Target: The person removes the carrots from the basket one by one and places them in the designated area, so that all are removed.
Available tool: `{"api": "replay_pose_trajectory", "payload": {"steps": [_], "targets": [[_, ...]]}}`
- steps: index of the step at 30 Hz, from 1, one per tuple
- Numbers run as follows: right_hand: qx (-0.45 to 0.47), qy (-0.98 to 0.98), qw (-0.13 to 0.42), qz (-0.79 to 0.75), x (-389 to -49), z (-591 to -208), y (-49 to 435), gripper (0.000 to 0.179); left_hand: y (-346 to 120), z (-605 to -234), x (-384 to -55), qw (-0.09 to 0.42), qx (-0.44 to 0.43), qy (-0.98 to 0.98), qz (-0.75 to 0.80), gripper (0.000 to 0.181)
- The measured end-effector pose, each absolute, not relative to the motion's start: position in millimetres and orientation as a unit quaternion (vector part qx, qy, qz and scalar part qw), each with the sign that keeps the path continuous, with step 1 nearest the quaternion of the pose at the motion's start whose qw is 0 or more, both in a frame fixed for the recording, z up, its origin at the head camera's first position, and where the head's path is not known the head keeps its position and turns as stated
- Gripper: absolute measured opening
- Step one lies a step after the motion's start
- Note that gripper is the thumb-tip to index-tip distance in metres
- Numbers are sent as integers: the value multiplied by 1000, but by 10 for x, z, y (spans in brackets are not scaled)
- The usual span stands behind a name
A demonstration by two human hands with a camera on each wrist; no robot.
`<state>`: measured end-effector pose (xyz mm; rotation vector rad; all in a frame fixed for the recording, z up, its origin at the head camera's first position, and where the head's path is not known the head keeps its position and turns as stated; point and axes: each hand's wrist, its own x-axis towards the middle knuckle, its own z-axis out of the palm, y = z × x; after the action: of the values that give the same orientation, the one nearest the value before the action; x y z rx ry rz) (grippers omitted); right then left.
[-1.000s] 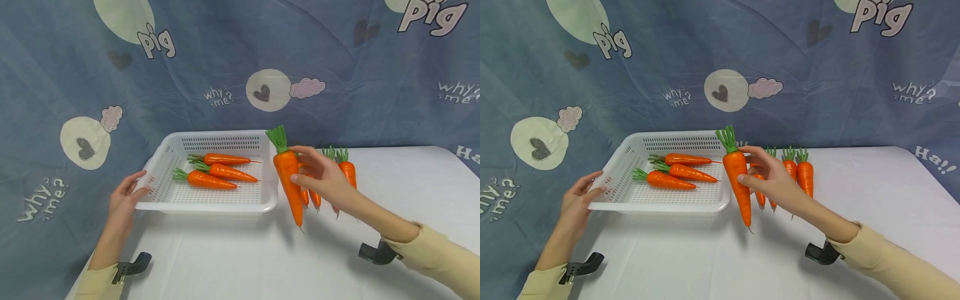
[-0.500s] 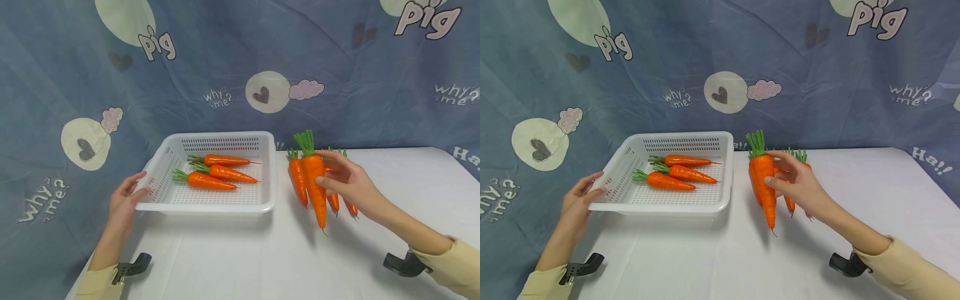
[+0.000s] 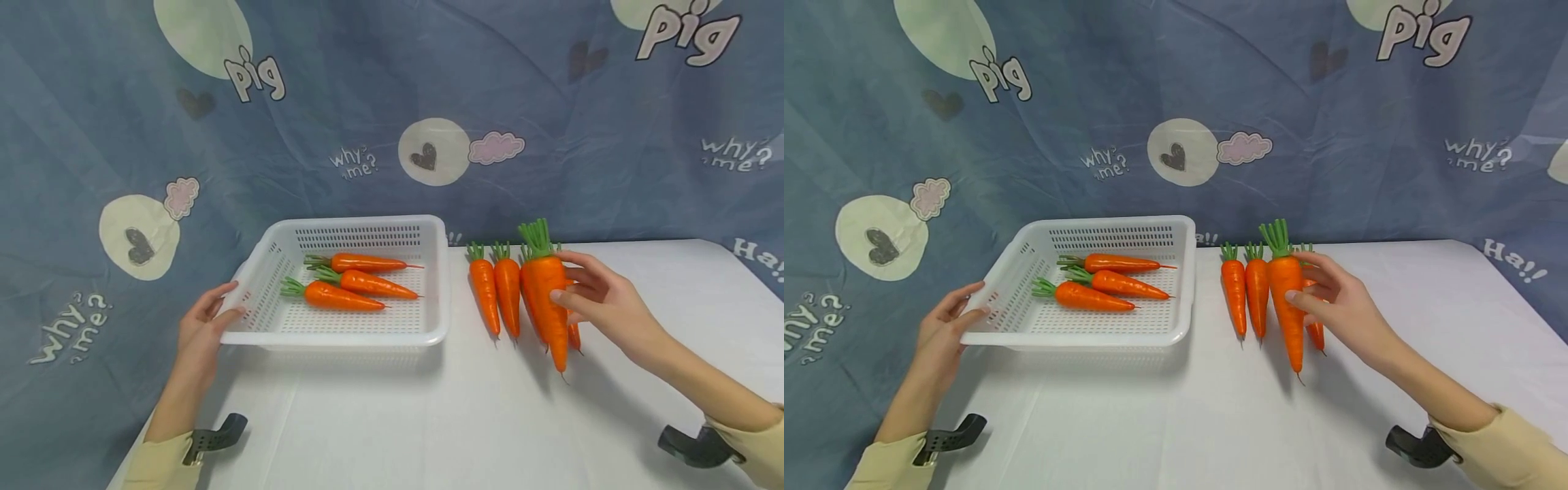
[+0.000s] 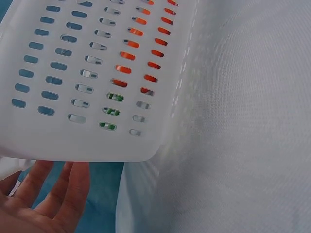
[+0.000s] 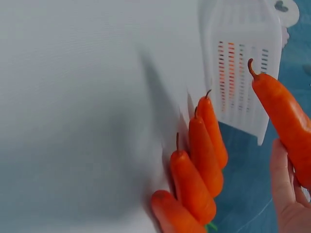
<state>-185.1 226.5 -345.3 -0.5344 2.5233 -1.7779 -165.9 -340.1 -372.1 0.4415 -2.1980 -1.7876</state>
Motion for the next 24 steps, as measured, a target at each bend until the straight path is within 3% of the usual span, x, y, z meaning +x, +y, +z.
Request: {"api": "replay_pose_trajectory", "payload": {"steps": [11, 24], "targets": [[-112, 825, 18, -554, -1883, -3513, 2529, 55, -3398, -3718, -1670, 132, 166, -770, -602, 48], [-52, 851, 33, -521, -1974, -3618, 2833, 70, -3382, -3706, -1664, 132, 168, -761, -612, 48]]}}
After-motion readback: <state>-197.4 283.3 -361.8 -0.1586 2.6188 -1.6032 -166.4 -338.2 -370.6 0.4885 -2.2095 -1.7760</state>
